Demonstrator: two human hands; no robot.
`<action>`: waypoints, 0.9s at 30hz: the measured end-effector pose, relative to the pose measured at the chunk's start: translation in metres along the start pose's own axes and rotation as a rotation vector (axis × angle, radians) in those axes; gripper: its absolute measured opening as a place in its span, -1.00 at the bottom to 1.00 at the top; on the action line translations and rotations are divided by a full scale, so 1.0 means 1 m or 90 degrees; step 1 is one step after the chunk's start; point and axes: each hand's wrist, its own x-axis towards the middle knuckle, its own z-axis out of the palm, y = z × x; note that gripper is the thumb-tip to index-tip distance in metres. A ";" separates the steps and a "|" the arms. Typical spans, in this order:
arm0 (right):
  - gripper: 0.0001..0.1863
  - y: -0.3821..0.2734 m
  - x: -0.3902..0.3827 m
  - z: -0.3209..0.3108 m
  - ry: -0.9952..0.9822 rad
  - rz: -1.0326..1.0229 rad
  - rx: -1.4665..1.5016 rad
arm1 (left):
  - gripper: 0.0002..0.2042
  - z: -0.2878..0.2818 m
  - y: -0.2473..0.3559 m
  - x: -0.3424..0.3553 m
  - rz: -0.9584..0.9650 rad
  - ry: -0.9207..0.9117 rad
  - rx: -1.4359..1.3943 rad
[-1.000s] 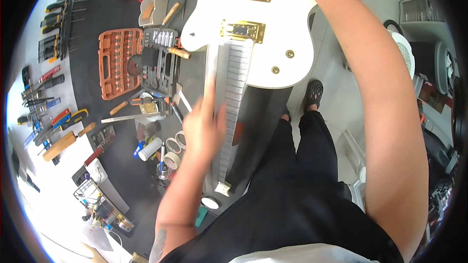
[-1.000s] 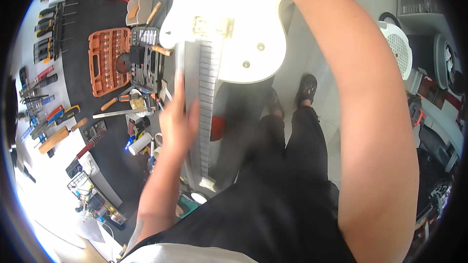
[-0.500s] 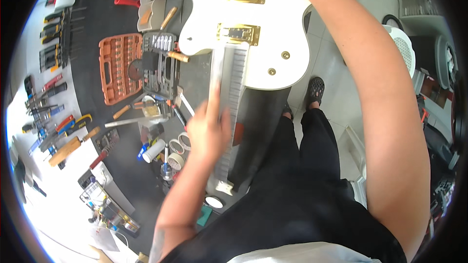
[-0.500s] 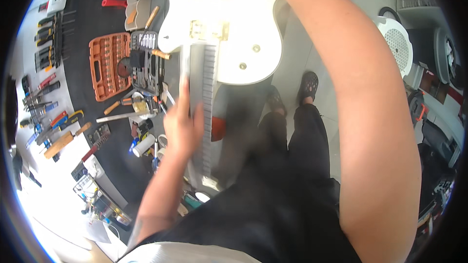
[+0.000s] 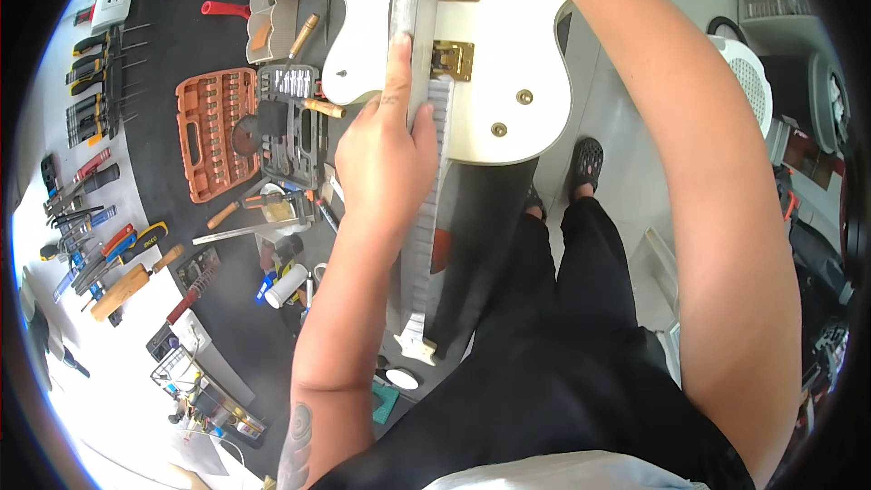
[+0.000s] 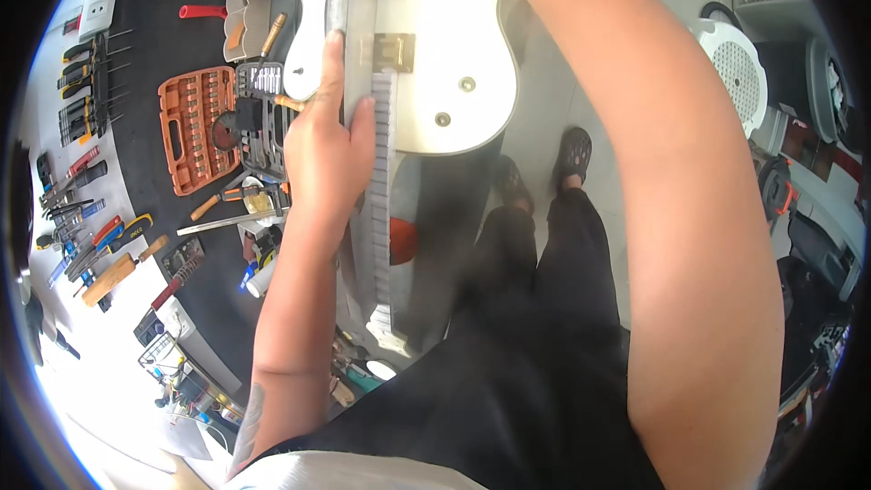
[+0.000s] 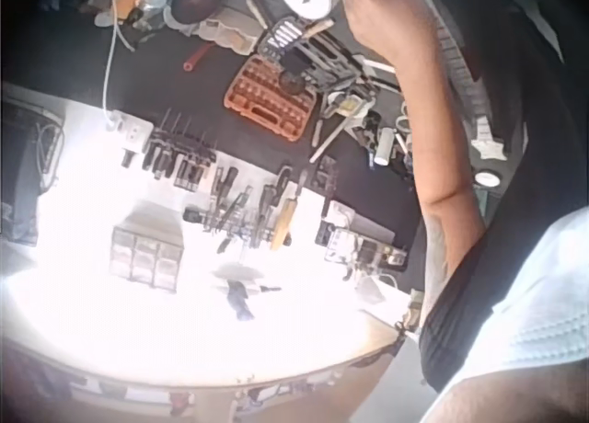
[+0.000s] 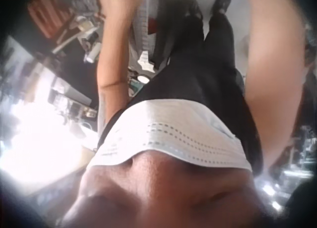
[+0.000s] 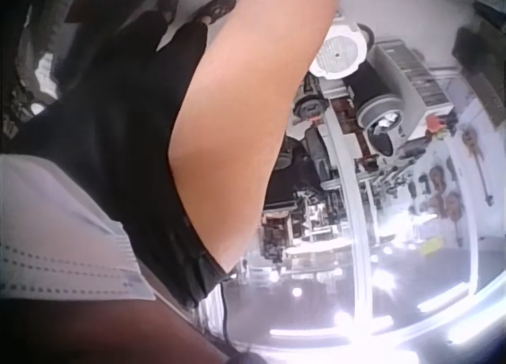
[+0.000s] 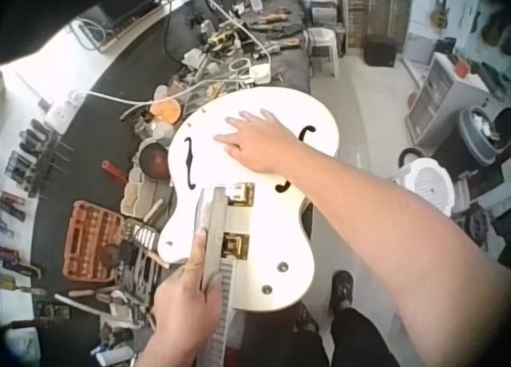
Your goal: The person sands the fretboard of a white electric guitar using a sanding block. They hold the guitar on a workbench and repeatedly rub the sanding block along the length of the fretboard, focusing on the area between the frets. The person adjusts their grip and the guitar's position multiple times to ensure even coverage.
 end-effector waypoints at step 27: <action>-0.52 0.014 0.009 0.005 0.003 -0.009 0.037 | -0.18 0.008 0.005 -0.048 -0.008 0.029 0.018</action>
